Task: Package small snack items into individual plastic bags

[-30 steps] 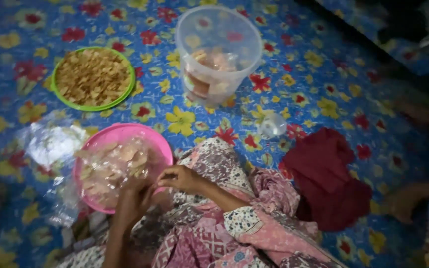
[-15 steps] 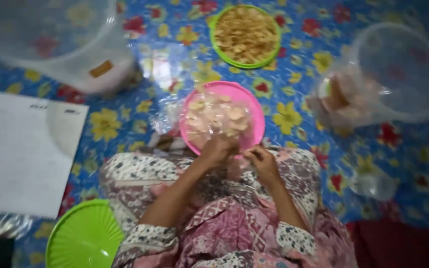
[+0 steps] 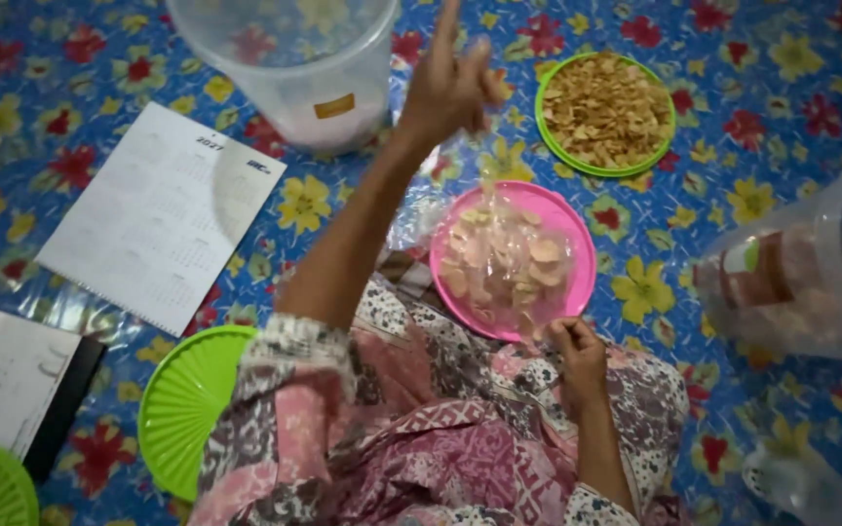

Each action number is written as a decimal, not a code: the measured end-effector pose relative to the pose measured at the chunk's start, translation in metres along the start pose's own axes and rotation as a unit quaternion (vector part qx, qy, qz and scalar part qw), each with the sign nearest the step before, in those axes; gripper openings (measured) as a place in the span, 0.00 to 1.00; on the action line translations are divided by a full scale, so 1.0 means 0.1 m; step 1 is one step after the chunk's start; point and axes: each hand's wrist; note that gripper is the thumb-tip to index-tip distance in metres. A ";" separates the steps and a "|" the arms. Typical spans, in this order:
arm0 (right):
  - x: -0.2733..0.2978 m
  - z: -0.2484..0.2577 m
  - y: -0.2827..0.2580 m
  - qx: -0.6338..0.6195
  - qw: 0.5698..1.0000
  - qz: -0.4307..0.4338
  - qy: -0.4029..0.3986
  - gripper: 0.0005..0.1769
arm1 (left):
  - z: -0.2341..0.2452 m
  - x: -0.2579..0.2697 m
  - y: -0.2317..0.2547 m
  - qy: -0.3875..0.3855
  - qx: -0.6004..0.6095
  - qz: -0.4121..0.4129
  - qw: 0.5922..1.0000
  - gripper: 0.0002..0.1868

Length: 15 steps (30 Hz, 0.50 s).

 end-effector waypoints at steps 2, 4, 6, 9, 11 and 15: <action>-0.03 0.05 0.08 0.030 0.999 0.034 -0.016 0.03 | 0.19 -0.24 0.21 0.005 -0.009 0.025 1.000 0.11; -0.06 0.08 0.13 0.060 0.995 0.071 -0.029 0.04 | 0.35 -0.53 0.19 0.009 -0.017 0.047 0.999 0.23; -0.07 0.07 0.15 0.012 0.999 0.044 -0.021 0.03 | 0.50 -0.86 -0.05 0.005 0.073 0.090 0.993 0.18; -0.05 0.08 0.16 -0.002 0.999 0.035 -0.016 0.02 | 0.59 -1.00 -0.15 0.033 0.077 0.125 0.989 0.20; -0.06 0.09 0.19 -0.002 0.999 0.036 -0.020 0.01 | 0.65 -0.99 -0.16 0.054 0.077 0.117 0.989 0.20; -0.07 0.10 0.21 -0.013 0.999 0.016 -0.025 0.01 | 0.85 -1.14 -0.45 0.126 0.107 0.109 0.980 0.18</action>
Point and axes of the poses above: each hand's wrist, its own x-axis away from the middle knuckle, its own z-axis out of the back of the hand, y = z × x, and after that the axes turned 6 degrees about z, right-handed
